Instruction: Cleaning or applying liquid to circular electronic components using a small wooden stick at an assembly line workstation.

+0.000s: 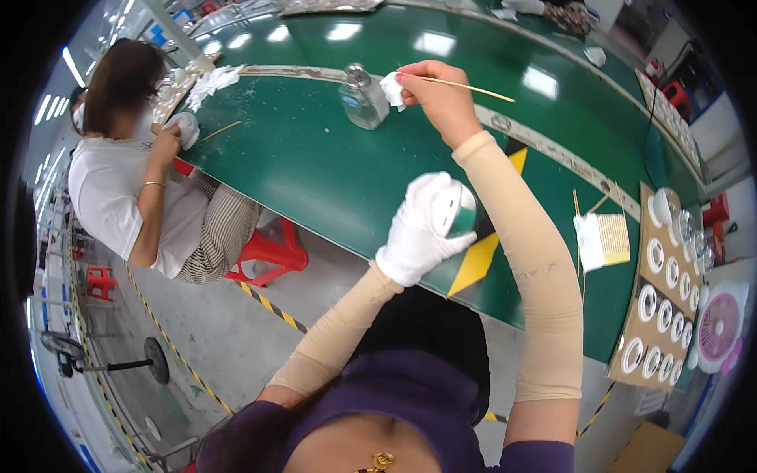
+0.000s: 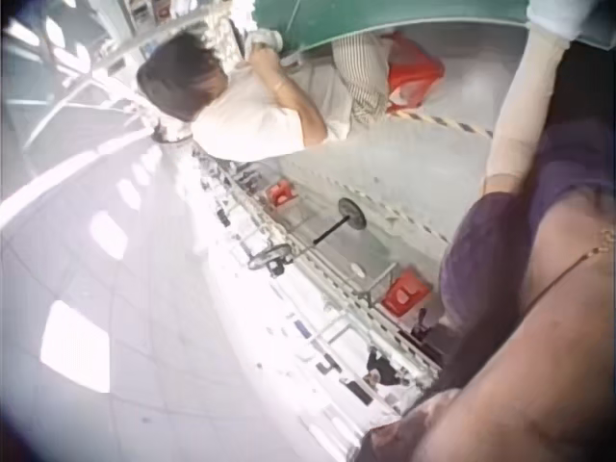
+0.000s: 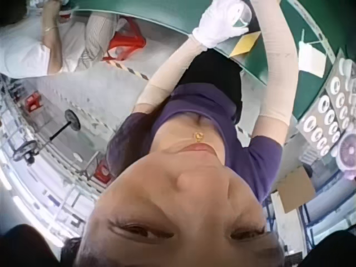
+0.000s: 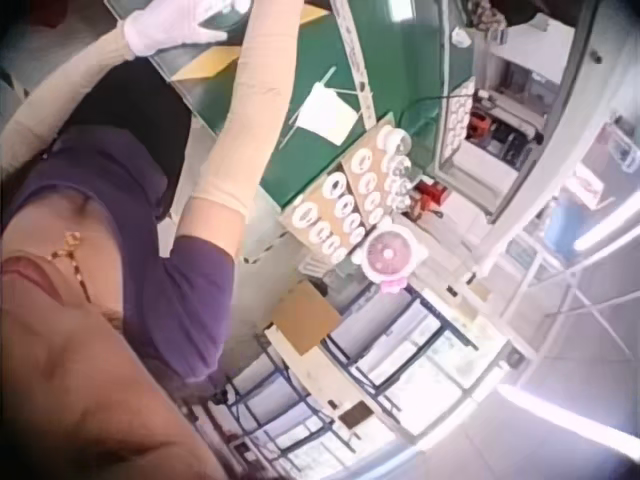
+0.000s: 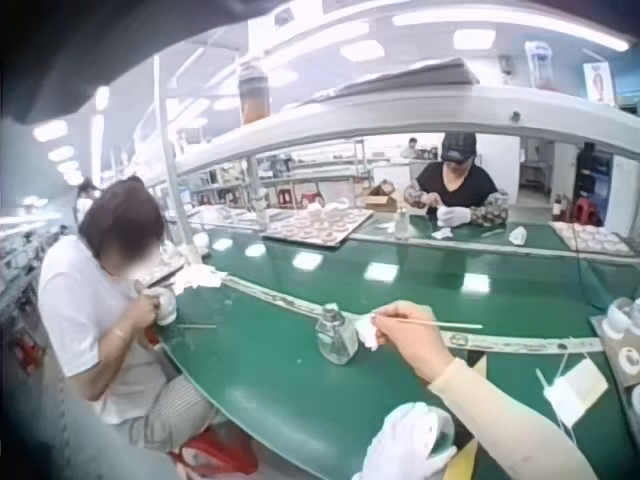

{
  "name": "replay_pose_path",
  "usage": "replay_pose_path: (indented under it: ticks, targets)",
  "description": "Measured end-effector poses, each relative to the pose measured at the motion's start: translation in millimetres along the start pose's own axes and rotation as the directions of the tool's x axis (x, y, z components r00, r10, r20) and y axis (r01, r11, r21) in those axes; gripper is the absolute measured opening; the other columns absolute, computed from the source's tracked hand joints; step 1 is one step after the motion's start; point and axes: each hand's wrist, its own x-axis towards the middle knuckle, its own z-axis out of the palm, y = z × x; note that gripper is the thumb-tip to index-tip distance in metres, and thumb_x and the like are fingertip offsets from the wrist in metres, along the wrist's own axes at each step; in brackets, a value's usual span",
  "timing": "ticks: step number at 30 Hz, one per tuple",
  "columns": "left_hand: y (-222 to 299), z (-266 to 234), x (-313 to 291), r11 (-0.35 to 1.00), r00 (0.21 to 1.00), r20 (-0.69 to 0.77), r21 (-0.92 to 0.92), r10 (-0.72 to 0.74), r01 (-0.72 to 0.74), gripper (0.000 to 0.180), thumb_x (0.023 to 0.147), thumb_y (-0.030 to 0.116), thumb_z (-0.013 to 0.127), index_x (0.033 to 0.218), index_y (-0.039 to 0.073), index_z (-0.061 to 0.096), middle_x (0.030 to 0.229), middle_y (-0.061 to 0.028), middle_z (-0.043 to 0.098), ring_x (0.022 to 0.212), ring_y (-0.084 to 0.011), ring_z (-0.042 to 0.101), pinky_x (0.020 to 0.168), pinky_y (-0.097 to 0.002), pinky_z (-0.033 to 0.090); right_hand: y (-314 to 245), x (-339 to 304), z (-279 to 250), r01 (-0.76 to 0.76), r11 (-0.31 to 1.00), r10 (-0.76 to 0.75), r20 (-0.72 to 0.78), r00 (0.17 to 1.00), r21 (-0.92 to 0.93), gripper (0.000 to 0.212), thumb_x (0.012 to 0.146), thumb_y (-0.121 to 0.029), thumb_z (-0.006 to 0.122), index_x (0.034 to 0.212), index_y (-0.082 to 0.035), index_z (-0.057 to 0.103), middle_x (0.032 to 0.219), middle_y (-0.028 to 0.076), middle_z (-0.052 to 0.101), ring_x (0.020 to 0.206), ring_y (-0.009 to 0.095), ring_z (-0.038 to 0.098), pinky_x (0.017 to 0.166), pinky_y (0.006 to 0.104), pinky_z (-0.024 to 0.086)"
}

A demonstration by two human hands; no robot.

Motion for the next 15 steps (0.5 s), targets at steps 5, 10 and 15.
replay_pose_path:
  ticks: [5, 10, 15]
  targets:
    - [8.8, -4.1, 3.2, 1.000, 0.998, 0.058, -0.005, -0.025, 0.025, 0.088, 0.060, 0.028, 0.086, 0.133, 0.009, 0.039, 0.126, -0.0172, 0.045, 0.109, -0.0363, 0.053, 0.090, -0.0419, 0.048, 14.4, 58.5, 40.5, 0.190, 0.929, -0.196, 0.012, 0.980, -0.318, 0.018, 0.083, -0.017, 0.067, 0.093, -0.002, 0.070, 0.086, 0.007, 0.070, 0.074, 0.012, 0.063, 0.066, 0.0267, 0.049]
    - [12.2, -8.8, 10.0, 1.000, 0.998, 0.065, 0.014, 0.015, -0.016, 0.082, 0.062, 0.026, 0.083, 0.131, 0.009, 0.042, 0.122, -0.0168, 0.048, 0.108, -0.0359, 0.053, 0.091, -0.0418, 0.047, 22.1, 72.0, 56.2, 0.253, 0.558, -0.271, 0.115, 0.956, -0.790, 0.017, 0.083, -0.022, 0.065, 0.086, -0.006, 0.070, 0.089, 0.010, 0.067, 0.080, 0.024, 0.064, 0.071, 0.0336, 0.049]
    - [11.5, -7.9, 7.4, 0.998, 0.996, 0.070, -0.027, -0.061, 0.063, 0.080, 0.062, 0.024, 0.082, 0.130, 0.009, 0.042, 0.121, -0.0168, 0.048, 0.108, -0.0363, 0.052, 0.090, -0.0415, 0.047, 25.1, 64.0, 52.7, 0.479, 0.179, -0.419, 0.374, 0.827, -0.859, 0.016, 0.083, -0.022, 0.063, 0.080, -0.007, 0.068, 0.082, 0.008, 0.060, 0.085, 0.026, 0.059, 0.072, 0.0395, 0.047]
